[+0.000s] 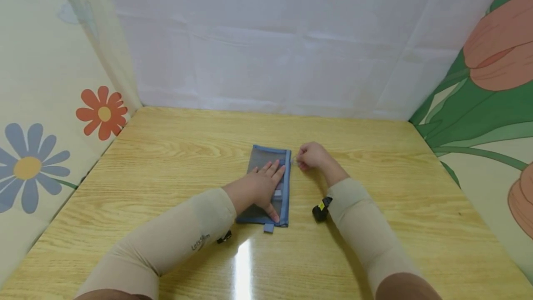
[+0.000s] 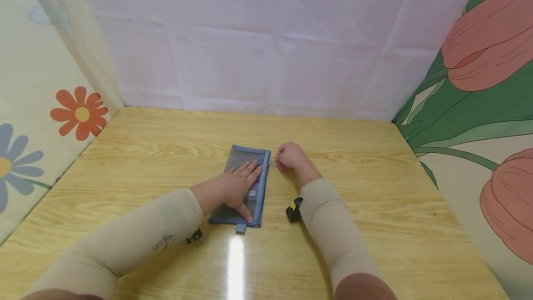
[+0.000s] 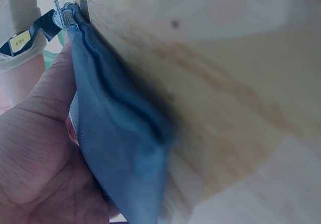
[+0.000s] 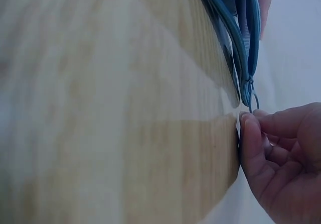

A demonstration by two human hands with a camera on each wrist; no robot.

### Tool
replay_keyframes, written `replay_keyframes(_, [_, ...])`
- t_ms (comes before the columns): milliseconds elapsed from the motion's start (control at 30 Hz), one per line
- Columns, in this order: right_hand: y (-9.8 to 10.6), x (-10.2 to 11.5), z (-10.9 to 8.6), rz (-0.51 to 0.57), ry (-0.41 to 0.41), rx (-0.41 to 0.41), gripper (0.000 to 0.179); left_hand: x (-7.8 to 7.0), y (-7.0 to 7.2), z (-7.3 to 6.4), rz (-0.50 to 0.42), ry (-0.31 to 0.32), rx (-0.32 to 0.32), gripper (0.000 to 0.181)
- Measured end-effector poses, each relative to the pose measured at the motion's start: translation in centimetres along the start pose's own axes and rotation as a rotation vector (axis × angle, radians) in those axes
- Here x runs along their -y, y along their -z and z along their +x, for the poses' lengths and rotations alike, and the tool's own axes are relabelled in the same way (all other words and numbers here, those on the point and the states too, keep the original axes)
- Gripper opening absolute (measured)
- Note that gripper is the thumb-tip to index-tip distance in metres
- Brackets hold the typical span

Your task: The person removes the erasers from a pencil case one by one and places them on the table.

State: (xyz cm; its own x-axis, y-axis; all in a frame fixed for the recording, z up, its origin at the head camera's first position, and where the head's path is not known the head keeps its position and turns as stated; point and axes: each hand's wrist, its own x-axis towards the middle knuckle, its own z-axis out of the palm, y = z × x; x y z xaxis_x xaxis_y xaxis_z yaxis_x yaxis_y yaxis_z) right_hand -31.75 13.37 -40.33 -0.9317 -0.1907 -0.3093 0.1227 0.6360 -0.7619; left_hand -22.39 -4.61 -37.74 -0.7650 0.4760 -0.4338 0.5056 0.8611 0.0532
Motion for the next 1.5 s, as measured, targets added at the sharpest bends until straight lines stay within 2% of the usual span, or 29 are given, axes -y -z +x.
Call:
replay_keyframes(233, [0.2,0.3,0.3,-0.024,-0.023,-0.008,0.013,0.0,0.1,0.1,0.009,0.011,0.027,0.137])
replay_keyframes(400, [0.2,0.1,0.6,-0.002,-0.002,-0.020,0.014,-0.1,0.2,0.0,0.005,0.011,0.028,0.136])
replay_keyframes(633, [0.3,0.0,1.2,-0.064,0.022,-0.050,0.014,-0.1,0.1,0.0,-0.006,0.006,0.013,0.137])
replay_keyframes(867, [0.3,0.2,1.6,0.009,-0.006,-0.043,0.015,0.0,0.0,0.2,-0.005,0.008,0.011,0.138])
replay_keyframes(1167, [0.3,0.6,1.6,0.006,-0.044,-0.061,0.013,0.0,0.1,0.1,0.005,0.008,0.011,0.138])
replay_keyframes(1500, [0.3,0.7,2.0,0.026,-0.050,-0.093,0.011,-0.1,0.2,0.0,0.005,0.009,0.011,0.138])
